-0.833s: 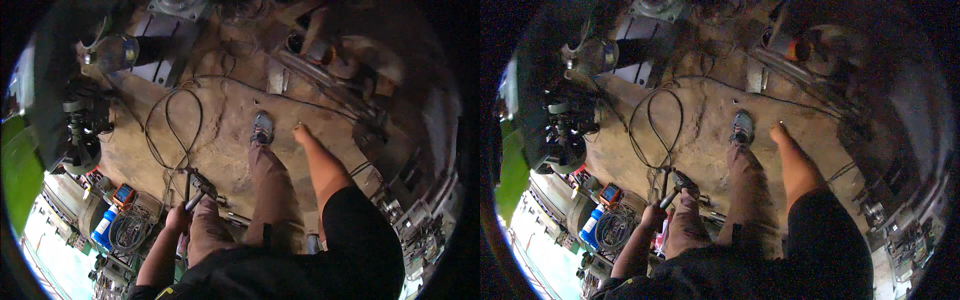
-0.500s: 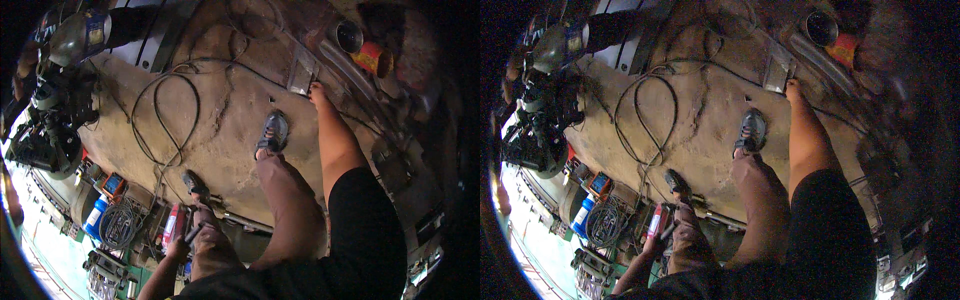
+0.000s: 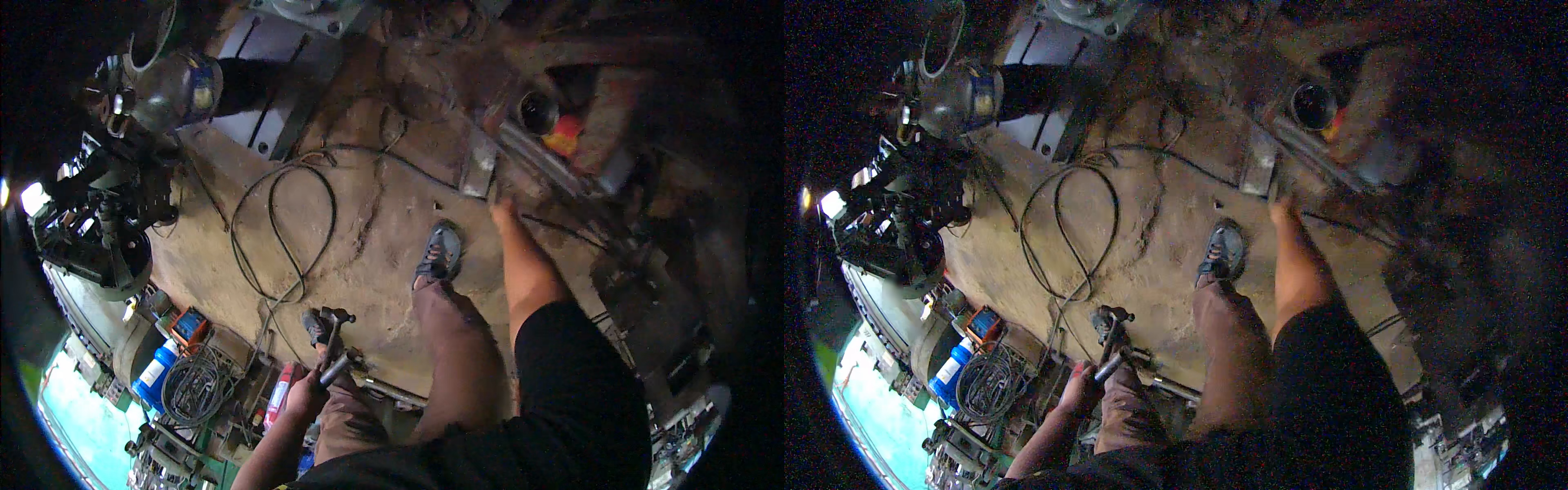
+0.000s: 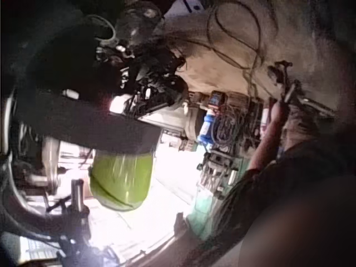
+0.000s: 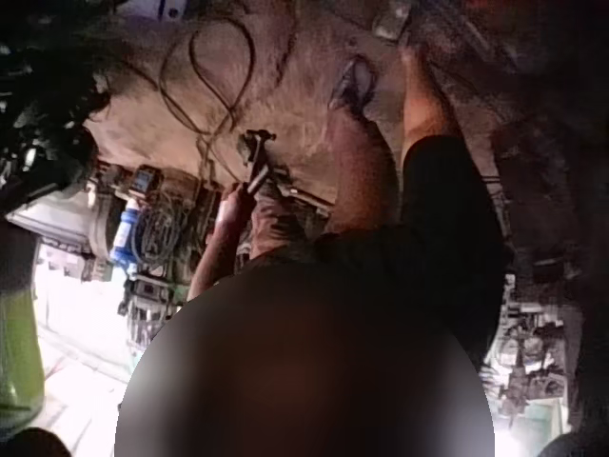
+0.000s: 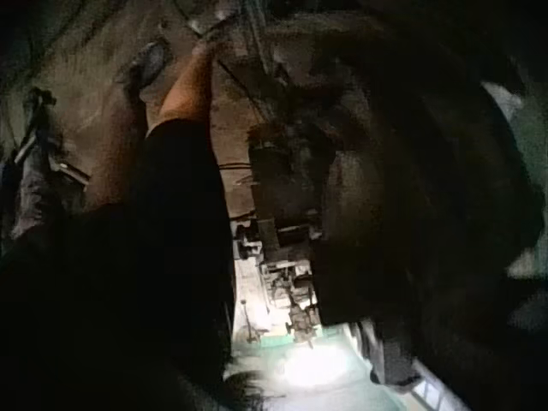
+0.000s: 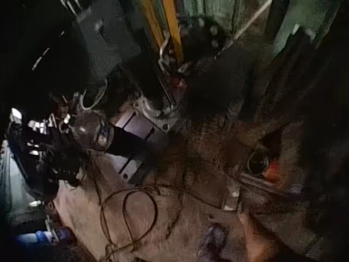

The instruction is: The person operates a metal lathe, adjusting the tool post and tailstock, then uses a wrench to tighten a component on the machine. The person also moves to a bench vise to tighten a metal bar.

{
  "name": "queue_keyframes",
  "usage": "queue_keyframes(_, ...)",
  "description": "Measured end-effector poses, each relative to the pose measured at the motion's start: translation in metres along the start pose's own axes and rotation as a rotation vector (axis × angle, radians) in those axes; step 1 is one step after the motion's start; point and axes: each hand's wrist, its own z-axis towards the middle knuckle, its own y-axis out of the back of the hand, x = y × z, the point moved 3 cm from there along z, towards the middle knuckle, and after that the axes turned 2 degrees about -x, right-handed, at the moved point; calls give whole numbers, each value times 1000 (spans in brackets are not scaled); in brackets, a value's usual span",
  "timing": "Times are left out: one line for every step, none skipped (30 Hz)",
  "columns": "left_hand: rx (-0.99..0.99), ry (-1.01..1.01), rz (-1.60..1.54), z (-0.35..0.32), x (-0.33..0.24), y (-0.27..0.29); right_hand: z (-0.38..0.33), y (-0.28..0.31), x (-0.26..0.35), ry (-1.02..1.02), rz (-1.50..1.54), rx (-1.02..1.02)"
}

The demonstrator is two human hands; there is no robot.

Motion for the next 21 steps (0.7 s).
queue_keyframes(11,68,-42,-6,-3,9,-20,3,-18,-6,233,170)
queue_keyframes(25,105,-48,-12,-7,17,-53,1,-30,-25,363,204)
queue_keyframes(58,125,-60,-19,-12,25,-87,1,-39,-140,604,332)
queue_keyframes(4,-4,-84,-25,-20,39,-129,16,-57,-292,920,504)
queue_keyframes(-22,-147,-62,-36,-26,52,-163,33,-56,-350,900,644)
queue_keyframes(31,-74,10,-48,-28,58,-203,55,-54,-345,1052,759)
queue_keyframes(-2,58,-44,-59,-29,67,-243,79,-45,-355,1201,837)
queue_keyframes(-13,58,-80,-71,-31,79,-280,111,-34,-253,1264,962)
queue_keyframes(-1,57,-92,-81,-33,91,-316,147,-23,-144,1325,1079)
queue_keyframes(-3,35,-103,-89,-38,103,-346,184,-14,-65,1289,1105)
queue_keyframes(-36,-7,-59,-99,-41,116,-383,221,-10,29,1265,1139)
queue_keyframes(-63,-167,-14,-106,-49,128,-417,257,-6,150,1266,1218)
queue_keyframes(-89,-336,37,-115,-55,142,-447,291,-4,259,1207,1191)
queue_keyframes(-50,-248,80,-120,-55,150,-469,325,-2,417,1094,1014)
queue_keyframes(-27,-103,-28,-124,-54,163,-493,358,-3,580,994,871)
queue_keyframes(-116,-172,-13,-130,-58,175,-512,388,0,737,869,717)
queue_keyframes(-195,-280,-1,-134,-67,190,-533,414,4,730,1060,732)
queue_keyframes(-228,-309,43,-141,-72,200,-547,441,7,835,1100,645)
queue_keyframes(-204,-307,-54,-148,-77,209,-556,466,10,864,1099,555)
queue_keyframes(-158,-219,-112,-149,-85,222,-565,490,14,898,1077,425)
queue_keyframes(-204,-253,-163,-156,-96,234,-576,509,16,937,1075,317)
